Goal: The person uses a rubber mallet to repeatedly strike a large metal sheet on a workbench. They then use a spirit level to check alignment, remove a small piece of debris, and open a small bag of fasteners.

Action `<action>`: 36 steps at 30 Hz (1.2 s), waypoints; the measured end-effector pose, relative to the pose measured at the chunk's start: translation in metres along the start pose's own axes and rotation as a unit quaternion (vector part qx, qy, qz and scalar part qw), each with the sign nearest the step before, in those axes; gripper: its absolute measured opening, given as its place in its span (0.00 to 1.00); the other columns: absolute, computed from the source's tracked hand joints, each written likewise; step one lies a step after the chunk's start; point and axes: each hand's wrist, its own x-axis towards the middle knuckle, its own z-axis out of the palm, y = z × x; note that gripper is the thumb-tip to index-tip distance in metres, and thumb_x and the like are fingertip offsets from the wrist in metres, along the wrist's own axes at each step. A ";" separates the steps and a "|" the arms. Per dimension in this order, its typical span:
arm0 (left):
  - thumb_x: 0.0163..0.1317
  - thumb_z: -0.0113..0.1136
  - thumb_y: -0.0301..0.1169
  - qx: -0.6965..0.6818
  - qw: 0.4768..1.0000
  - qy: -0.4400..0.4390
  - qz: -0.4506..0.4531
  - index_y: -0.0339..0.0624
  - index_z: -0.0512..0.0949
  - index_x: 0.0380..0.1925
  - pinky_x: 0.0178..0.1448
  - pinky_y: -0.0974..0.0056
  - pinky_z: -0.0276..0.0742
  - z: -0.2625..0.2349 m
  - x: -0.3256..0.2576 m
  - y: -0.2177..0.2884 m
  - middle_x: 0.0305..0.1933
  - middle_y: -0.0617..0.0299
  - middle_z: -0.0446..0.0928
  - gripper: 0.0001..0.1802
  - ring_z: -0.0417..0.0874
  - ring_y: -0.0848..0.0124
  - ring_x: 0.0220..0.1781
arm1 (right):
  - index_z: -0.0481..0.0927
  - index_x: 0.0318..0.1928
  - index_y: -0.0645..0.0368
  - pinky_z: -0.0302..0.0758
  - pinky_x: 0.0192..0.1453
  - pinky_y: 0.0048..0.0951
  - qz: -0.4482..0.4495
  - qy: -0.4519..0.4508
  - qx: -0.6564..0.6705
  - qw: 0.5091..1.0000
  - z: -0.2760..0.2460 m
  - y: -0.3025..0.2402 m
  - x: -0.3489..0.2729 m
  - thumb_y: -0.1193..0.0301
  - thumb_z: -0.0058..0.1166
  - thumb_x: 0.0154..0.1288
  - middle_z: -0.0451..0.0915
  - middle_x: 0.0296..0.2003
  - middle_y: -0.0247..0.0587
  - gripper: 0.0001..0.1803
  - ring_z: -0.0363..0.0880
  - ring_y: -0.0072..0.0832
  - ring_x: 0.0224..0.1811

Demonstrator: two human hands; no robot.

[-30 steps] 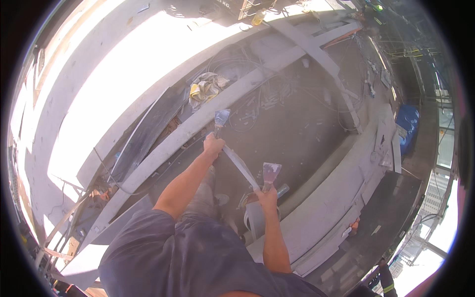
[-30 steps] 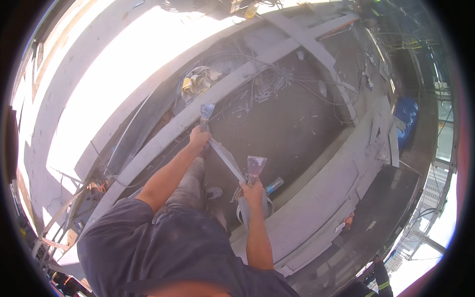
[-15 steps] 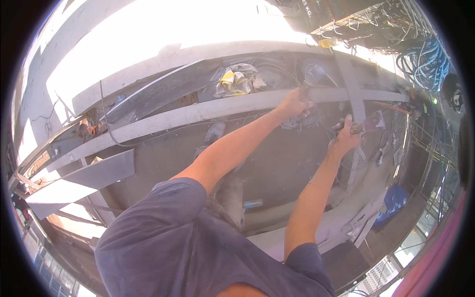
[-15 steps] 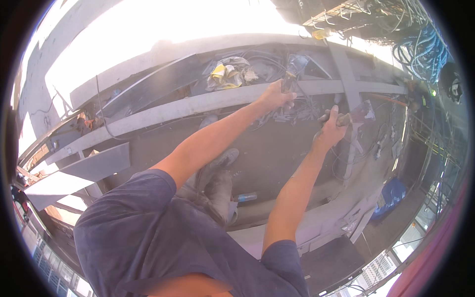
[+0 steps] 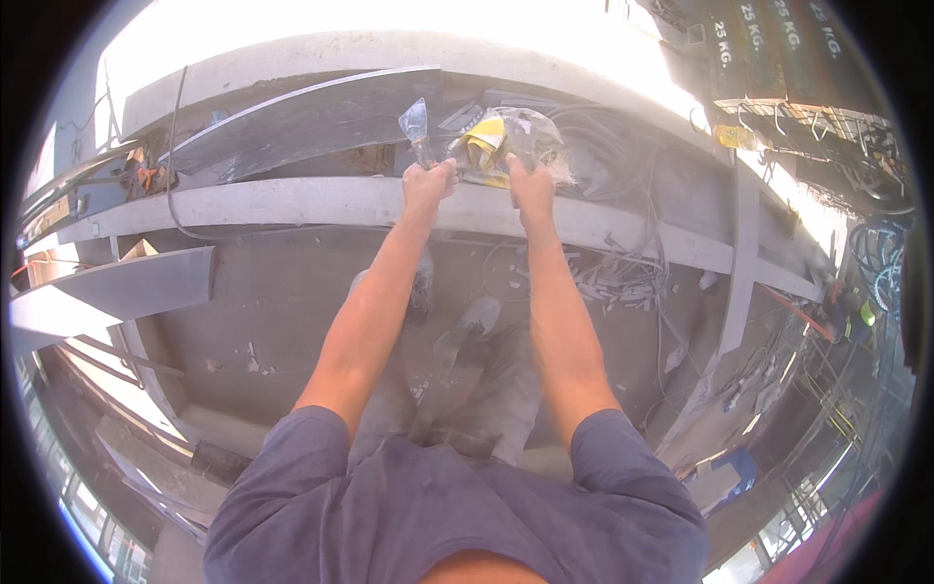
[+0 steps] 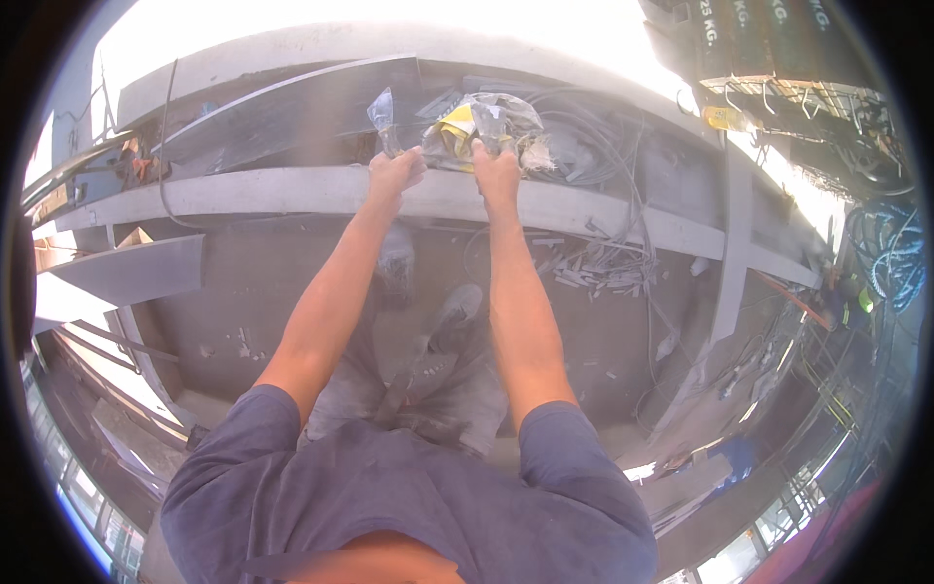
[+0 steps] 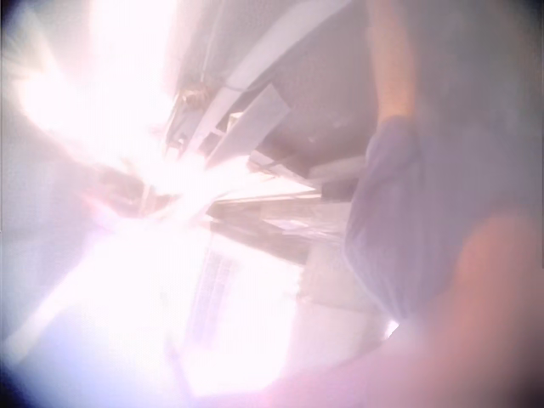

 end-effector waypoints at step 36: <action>0.56 0.82 0.36 0.279 0.934 -0.080 0.209 0.23 0.88 0.50 0.68 0.49 0.83 0.143 0.045 -0.261 0.56 0.36 0.87 0.28 0.88 0.42 0.63 | 0.80 0.64 0.70 0.79 0.67 0.62 -0.072 -0.018 -0.206 0.976 -0.088 0.249 0.002 0.45 0.50 0.85 0.86 0.51 0.82 0.35 0.85 0.74 0.61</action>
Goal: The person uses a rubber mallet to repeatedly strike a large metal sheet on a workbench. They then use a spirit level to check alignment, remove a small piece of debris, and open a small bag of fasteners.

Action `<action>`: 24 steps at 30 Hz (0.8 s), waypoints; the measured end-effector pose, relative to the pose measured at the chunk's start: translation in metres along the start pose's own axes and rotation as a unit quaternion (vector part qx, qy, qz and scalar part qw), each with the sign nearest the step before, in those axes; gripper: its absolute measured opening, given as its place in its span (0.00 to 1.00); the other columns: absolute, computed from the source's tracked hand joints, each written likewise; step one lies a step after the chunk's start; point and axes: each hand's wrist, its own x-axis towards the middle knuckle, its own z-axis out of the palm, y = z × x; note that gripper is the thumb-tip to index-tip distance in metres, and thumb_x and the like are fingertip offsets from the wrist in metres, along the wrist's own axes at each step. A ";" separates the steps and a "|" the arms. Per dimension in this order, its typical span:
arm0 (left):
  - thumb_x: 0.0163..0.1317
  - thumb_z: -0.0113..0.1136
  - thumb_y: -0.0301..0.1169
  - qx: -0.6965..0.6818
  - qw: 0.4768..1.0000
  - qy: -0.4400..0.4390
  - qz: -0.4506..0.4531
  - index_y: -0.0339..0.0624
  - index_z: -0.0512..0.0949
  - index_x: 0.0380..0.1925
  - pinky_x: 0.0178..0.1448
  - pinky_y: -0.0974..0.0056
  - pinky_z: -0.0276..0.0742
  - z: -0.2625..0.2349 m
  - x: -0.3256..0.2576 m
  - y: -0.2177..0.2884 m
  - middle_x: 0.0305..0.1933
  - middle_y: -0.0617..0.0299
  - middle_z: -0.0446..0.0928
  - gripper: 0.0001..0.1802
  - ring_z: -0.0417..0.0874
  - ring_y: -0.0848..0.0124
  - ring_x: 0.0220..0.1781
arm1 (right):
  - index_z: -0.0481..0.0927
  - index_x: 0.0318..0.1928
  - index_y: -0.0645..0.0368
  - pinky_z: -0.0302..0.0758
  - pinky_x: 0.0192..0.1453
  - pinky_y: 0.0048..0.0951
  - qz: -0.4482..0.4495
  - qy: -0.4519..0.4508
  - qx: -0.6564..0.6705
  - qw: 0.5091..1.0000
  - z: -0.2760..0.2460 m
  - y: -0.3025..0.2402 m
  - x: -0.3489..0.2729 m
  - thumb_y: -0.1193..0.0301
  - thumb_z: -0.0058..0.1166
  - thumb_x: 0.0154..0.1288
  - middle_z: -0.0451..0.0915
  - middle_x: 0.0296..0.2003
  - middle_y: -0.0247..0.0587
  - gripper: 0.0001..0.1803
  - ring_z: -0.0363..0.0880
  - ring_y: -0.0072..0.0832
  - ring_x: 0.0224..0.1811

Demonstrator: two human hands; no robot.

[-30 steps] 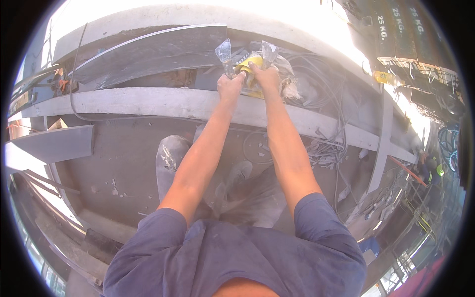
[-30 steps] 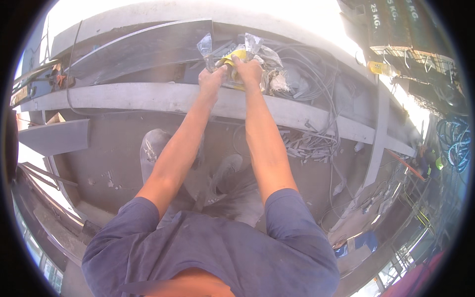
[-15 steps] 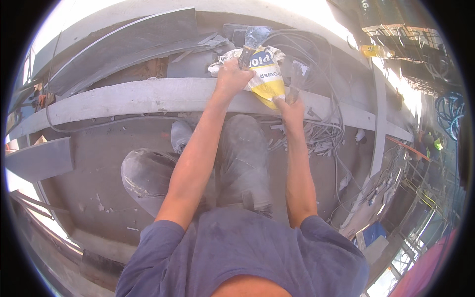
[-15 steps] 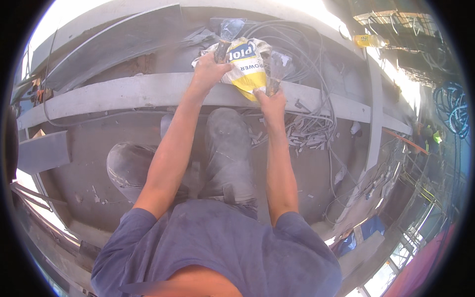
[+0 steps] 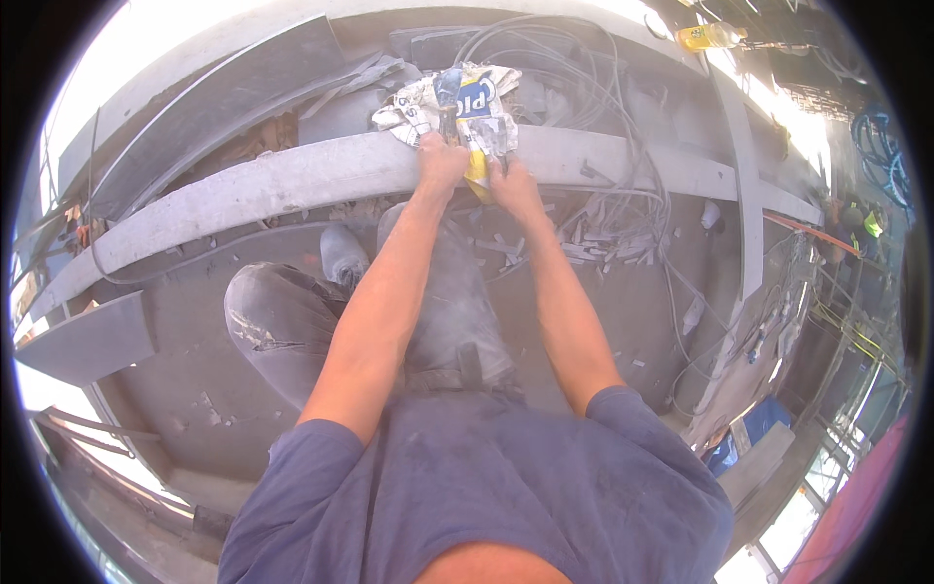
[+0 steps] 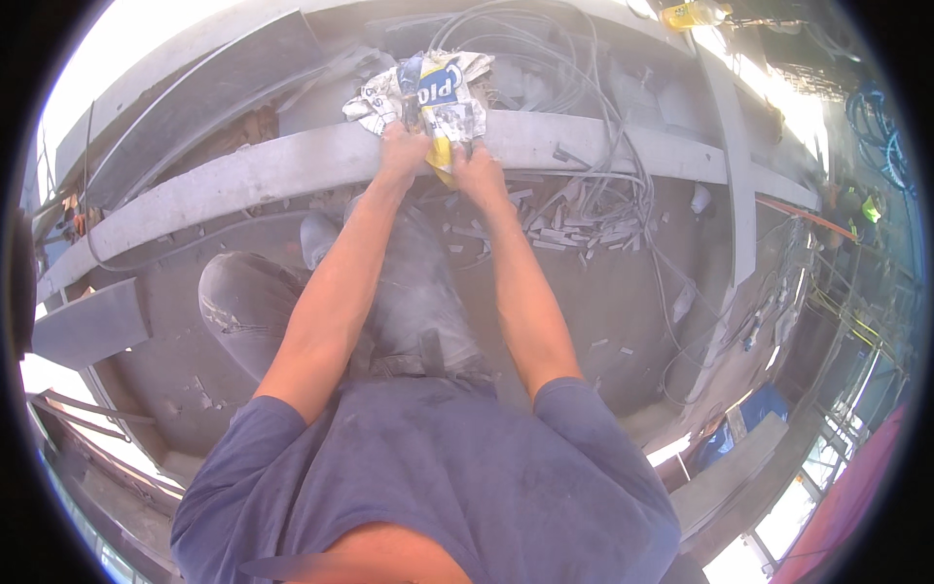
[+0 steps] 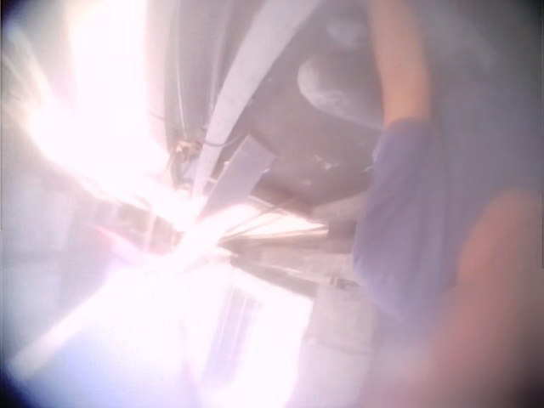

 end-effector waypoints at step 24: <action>0.65 0.67 0.17 -0.268 0.937 -0.149 -0.167 0.19 0.83 0.51 0.57 0.53 0.96 -0.048 0.046 0.029 0.54 0.39 0.88 0.15 0.94 0.51 0.53 | 0.77 0.80 0.42 0.85 0.51 0.59 -0.130 0.137 -0.142 0.972 -0.011 -0.018 -0.028 0.56 0.51 0.86 0.85 0.42 0.55 0.28 0.88 0.64 0.44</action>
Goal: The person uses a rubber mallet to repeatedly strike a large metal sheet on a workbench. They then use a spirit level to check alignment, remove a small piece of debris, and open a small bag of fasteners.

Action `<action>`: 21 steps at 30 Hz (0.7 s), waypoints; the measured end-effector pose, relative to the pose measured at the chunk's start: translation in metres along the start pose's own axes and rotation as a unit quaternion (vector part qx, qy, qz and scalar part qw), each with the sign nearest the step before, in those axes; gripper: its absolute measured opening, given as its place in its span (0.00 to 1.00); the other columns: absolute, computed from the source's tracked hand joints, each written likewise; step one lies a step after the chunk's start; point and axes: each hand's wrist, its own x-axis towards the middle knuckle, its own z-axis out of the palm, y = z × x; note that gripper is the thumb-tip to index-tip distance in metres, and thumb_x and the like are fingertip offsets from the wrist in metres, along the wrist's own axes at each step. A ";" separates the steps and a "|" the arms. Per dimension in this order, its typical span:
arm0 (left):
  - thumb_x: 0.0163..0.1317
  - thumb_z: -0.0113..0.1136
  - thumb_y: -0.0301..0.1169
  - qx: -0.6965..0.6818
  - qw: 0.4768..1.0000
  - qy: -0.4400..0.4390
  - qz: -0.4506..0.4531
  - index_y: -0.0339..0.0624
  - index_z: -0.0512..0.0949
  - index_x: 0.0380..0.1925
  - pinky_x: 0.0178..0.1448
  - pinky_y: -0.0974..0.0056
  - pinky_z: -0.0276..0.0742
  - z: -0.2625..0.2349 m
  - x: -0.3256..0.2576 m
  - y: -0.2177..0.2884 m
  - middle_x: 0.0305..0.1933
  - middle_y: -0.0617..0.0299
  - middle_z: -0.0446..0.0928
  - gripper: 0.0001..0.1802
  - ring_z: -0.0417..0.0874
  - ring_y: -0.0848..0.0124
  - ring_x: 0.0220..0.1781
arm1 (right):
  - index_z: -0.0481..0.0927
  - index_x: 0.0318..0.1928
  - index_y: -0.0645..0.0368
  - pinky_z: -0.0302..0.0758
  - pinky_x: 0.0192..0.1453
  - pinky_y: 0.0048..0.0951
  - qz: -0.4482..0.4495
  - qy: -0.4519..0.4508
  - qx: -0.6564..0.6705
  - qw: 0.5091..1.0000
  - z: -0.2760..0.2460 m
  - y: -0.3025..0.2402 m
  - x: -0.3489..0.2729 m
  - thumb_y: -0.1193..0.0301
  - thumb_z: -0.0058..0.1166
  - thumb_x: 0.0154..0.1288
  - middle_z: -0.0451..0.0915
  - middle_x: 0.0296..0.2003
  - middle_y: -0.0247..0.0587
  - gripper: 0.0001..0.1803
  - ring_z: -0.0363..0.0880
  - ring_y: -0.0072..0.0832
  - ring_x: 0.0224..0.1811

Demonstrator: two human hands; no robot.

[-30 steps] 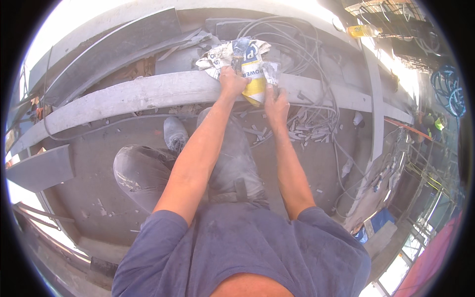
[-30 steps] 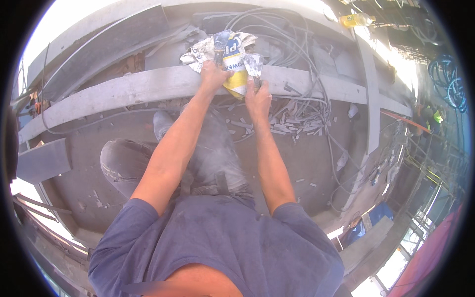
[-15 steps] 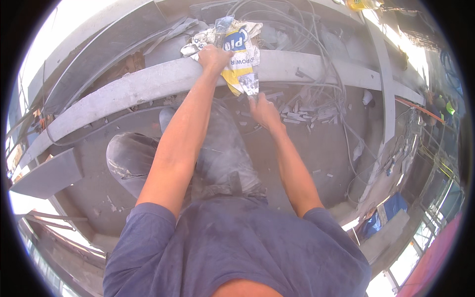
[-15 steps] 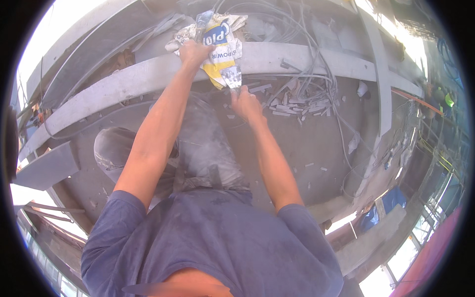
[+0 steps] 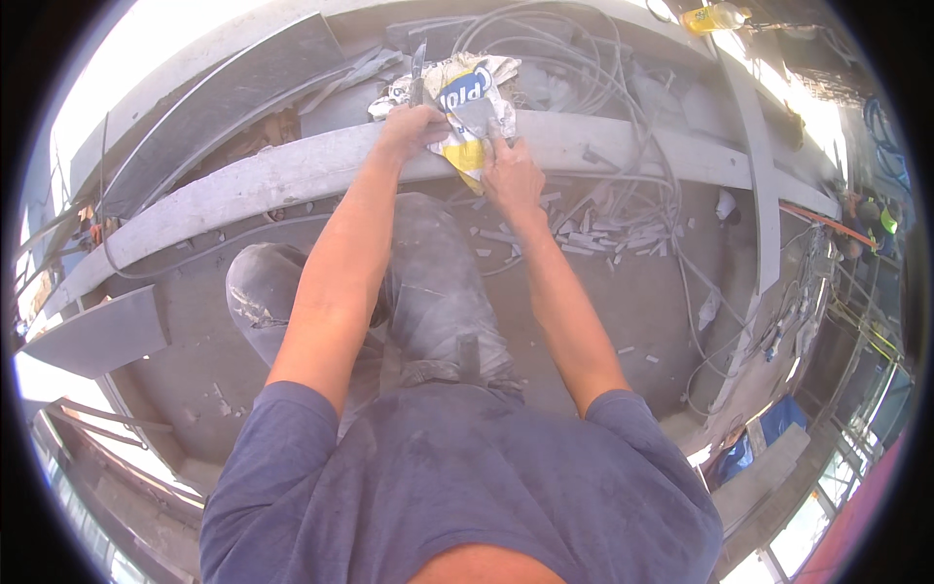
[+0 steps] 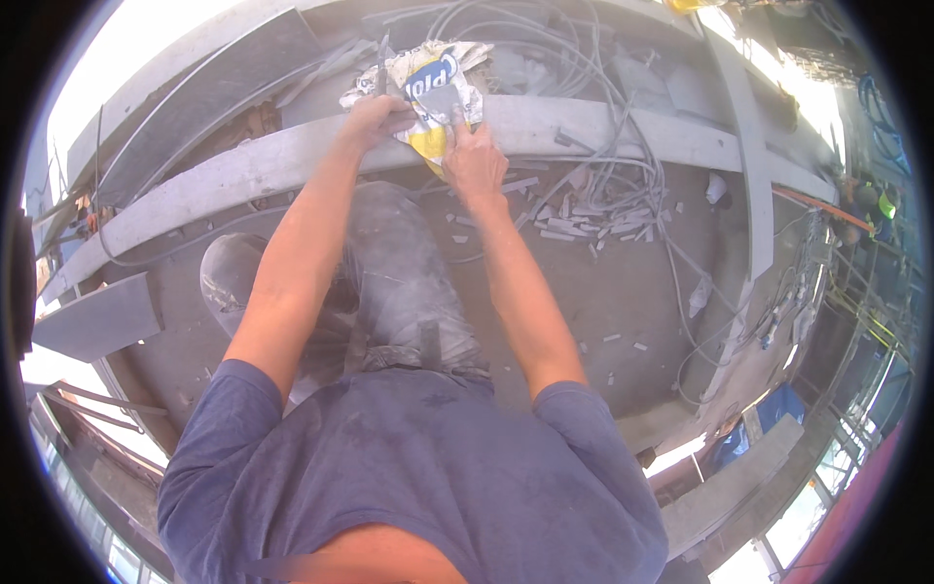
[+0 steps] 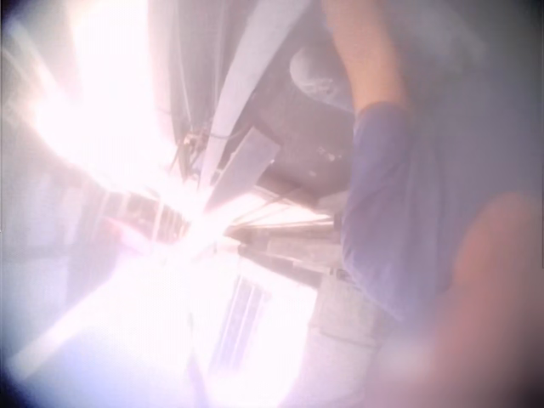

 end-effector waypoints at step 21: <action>0.67 0.67 0.25 0.151 0.986 0.018 0.071 0.18 0.86 0.51 0.51 0.60 0.94 0.005 -0.015 0.003 0.48 0.43 0.91 0.19 0.96 0.58 0.46 | 0.77 0.80 0.38 0.85 0.49 0.54 0.005 -0.130 -0.018 0.991 -0.037 0.051 -0.087 0.60 0.57 0.81 0.85 0.41 0.51 0.30 0.90 0.55 0.45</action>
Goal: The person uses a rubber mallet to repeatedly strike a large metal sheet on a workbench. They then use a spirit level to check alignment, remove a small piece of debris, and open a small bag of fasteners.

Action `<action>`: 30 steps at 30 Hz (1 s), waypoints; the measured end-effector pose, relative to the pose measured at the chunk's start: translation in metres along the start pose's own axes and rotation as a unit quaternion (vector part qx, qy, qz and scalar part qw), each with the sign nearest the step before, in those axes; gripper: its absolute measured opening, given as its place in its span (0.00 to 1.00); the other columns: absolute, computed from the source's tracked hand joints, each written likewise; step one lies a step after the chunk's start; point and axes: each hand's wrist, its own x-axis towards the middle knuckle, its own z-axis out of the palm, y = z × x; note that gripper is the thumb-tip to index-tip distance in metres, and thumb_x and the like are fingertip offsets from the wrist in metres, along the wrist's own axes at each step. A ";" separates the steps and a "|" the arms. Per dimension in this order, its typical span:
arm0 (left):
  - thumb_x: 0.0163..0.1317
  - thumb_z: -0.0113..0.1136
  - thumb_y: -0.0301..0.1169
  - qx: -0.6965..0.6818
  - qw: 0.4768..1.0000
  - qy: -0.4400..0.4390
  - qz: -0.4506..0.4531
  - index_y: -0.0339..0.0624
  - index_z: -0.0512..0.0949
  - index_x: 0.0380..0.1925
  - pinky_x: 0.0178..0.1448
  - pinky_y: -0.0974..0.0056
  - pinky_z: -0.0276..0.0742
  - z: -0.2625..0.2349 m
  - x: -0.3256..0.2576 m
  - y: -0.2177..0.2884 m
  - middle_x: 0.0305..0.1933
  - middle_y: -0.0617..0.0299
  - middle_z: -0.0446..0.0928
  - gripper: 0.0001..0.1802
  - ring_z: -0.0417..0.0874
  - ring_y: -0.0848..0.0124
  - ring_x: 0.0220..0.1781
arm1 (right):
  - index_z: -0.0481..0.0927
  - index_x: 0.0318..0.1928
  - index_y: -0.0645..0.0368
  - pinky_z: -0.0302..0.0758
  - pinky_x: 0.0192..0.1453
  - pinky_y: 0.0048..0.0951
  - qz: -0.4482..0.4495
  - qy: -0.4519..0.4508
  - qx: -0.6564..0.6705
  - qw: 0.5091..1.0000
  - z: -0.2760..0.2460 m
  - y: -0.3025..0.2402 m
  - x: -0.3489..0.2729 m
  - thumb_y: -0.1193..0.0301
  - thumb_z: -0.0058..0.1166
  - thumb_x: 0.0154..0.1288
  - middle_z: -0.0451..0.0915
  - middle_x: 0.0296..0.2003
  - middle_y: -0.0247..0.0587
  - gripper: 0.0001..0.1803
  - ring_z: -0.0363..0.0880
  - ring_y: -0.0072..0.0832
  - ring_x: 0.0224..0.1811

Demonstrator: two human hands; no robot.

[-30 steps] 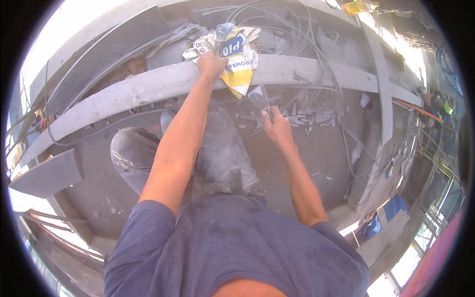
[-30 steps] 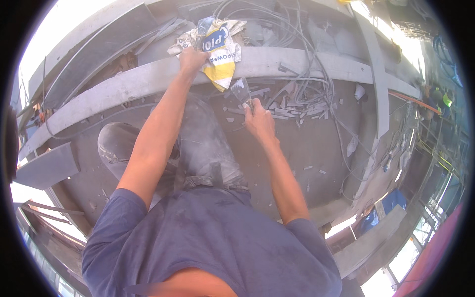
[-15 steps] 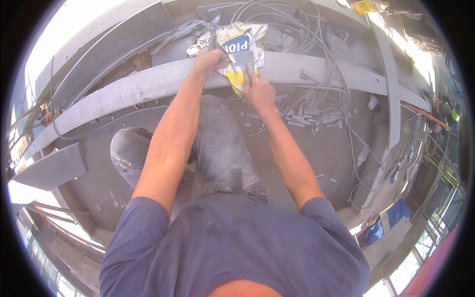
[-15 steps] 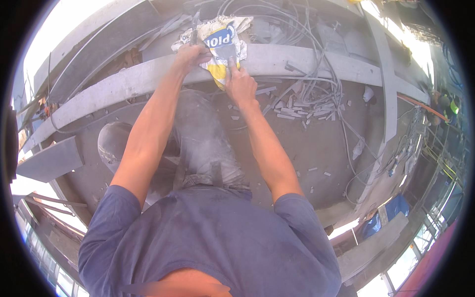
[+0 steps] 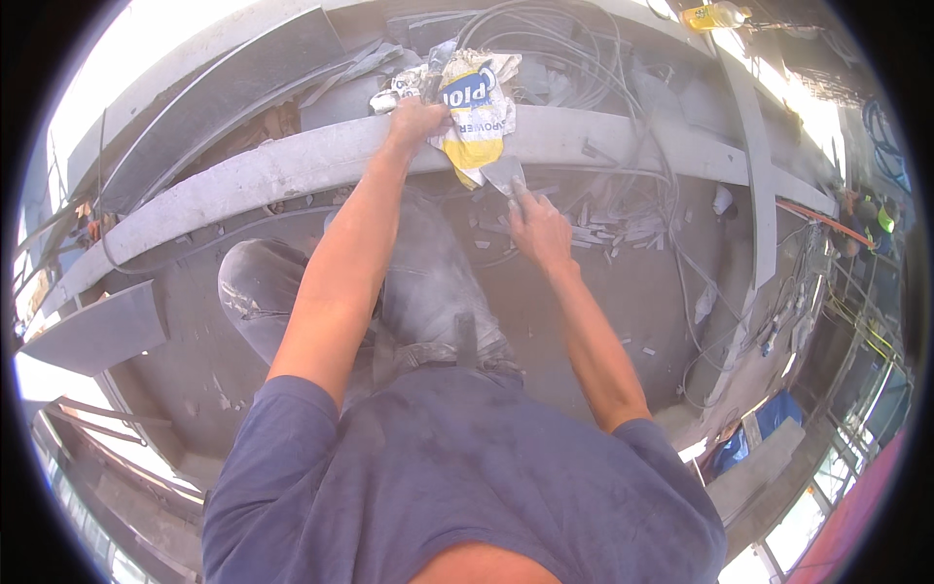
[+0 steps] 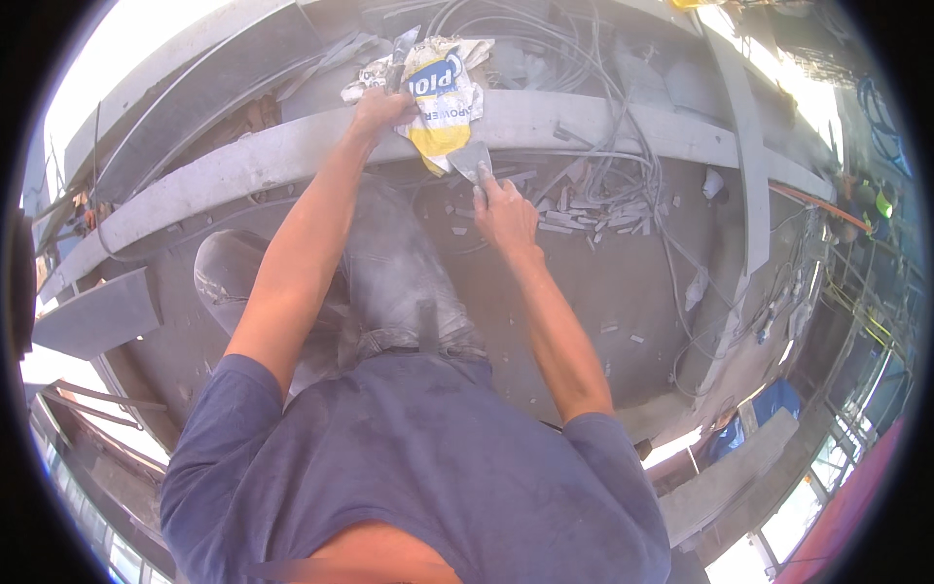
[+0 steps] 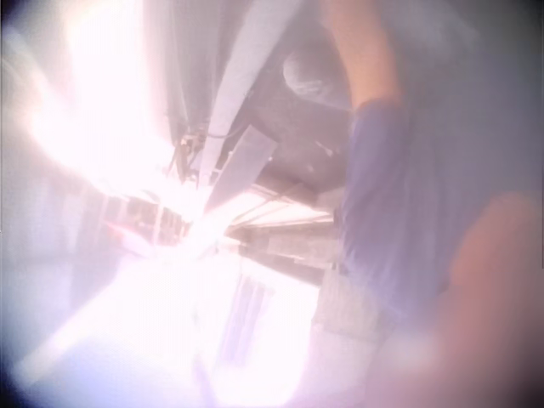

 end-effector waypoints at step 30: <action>0.84 0.61 0.50 0.057 0.987 0.055 0.142 0.31 0.77 0.72 0.72 0.56 0.76 0.012 -0.038 -0.024 0.64 0.47 0.85 0.33 0.83 0.60 0.66 | 0.82 0.56 0.62 0.76 0.34 0.30 0.144 -0.097 0.785 0.594 -0.019 -0.004 0.027 0.47 0.43 0.90 0.87 0.35 0.44 0.29 0.79 0.27 0.27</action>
